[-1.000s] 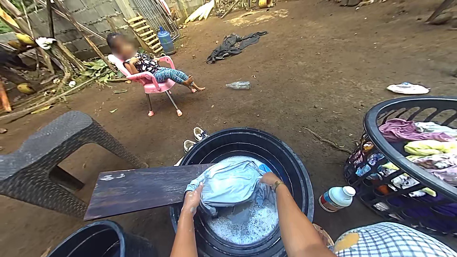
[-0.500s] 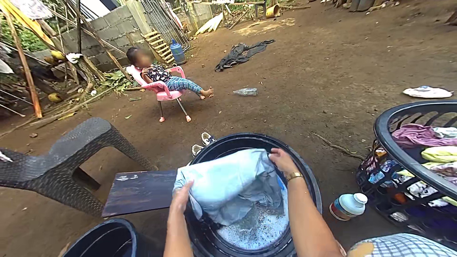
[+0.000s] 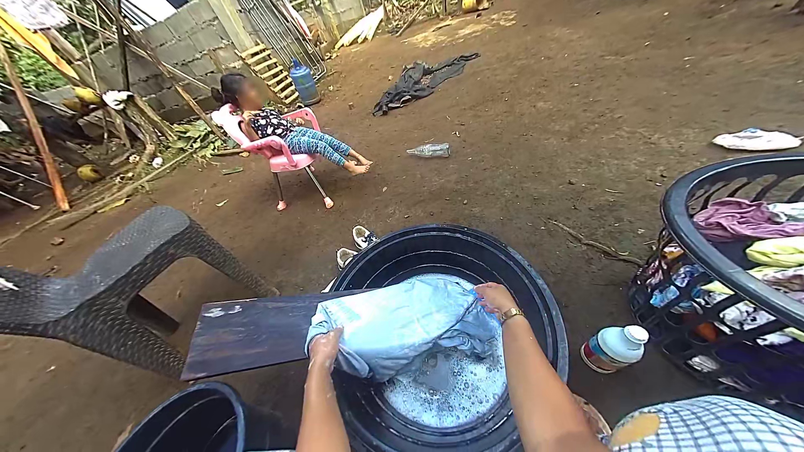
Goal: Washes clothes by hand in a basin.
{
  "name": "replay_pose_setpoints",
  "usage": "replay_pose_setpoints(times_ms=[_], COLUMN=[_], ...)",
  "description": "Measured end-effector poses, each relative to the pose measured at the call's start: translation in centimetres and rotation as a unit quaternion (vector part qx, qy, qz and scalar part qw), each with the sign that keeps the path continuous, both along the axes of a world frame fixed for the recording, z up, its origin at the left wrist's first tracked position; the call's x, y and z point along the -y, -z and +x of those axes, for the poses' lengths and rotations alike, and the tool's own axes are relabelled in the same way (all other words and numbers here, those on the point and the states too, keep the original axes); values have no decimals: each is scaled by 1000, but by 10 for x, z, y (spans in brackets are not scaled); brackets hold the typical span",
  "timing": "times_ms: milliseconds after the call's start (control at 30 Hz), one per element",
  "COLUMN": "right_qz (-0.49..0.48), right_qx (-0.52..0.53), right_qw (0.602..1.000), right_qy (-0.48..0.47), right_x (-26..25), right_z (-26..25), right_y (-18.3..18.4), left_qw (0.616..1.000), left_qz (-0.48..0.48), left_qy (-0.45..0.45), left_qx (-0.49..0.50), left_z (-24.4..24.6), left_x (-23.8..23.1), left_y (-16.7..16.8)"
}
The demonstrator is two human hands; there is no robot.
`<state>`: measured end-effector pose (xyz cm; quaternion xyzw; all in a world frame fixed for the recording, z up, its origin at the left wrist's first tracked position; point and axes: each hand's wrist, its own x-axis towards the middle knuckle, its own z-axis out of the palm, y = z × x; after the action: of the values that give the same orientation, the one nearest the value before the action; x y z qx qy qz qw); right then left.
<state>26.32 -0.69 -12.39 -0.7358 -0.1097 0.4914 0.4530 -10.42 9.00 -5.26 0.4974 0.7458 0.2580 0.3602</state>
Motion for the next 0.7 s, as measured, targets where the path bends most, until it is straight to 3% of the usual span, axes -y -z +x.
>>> replay_pose_setpoints(times_ms=[700], right_qz=[-18], right_qx=[-24], right_qw=[999], right_qy=[19], right_x=[2], right_z=[-5], right_y=[12], left_qw=[1000], left_qz=[12], left_qy=[0], left_qx=[5], left_z=[0], left_x=[0], left_y=[2])
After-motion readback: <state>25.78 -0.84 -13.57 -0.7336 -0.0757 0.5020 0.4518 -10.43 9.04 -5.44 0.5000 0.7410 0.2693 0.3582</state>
